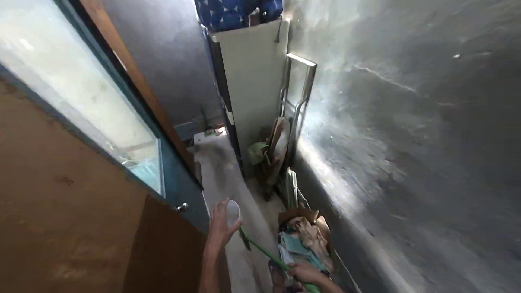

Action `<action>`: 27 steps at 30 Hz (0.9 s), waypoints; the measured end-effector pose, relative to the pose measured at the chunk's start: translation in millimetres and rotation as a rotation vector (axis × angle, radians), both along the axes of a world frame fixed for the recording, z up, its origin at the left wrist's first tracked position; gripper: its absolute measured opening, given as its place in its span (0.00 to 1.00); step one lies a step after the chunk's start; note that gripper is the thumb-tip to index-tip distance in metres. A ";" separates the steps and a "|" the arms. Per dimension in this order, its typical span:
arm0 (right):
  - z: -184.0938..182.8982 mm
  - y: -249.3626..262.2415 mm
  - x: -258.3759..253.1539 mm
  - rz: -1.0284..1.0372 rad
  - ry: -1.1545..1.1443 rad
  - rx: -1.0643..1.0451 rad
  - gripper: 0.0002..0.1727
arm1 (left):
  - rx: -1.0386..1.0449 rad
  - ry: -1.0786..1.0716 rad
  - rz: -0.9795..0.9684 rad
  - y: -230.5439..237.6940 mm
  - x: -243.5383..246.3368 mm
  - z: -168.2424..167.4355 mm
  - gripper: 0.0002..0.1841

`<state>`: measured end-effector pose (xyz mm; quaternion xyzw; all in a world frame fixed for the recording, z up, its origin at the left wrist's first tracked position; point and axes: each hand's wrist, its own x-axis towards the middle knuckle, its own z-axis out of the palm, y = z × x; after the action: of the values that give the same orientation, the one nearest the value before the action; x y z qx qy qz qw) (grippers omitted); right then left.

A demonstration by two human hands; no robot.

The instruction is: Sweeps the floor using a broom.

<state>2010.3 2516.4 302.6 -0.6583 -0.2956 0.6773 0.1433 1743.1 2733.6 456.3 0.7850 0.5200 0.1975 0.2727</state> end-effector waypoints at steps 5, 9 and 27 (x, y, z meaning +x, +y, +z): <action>2.0 133.5 20.2 0.088 -0.067 -0.040 0.16 | -0.034 0.009 0.009 108.3 32.7 -12.1 0.51; 7.9 221.7 25.6 0.091 -0.081 -0.068 0.15 | -0.031 0.057 -0.028 201.5 50.6 -29.2 0.50; -10.0 466.4 22.3 -0.182 -0.072 -0.177 0.19 | -0.023 0.330 -0.610 549.0 263.7 -94.0 0.51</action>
<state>2032.6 2982.8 292.6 -0.7164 -0.1785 0.6609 0.1348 2006.7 3282.6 362.3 0.9226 0.3007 -0.0287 0.2400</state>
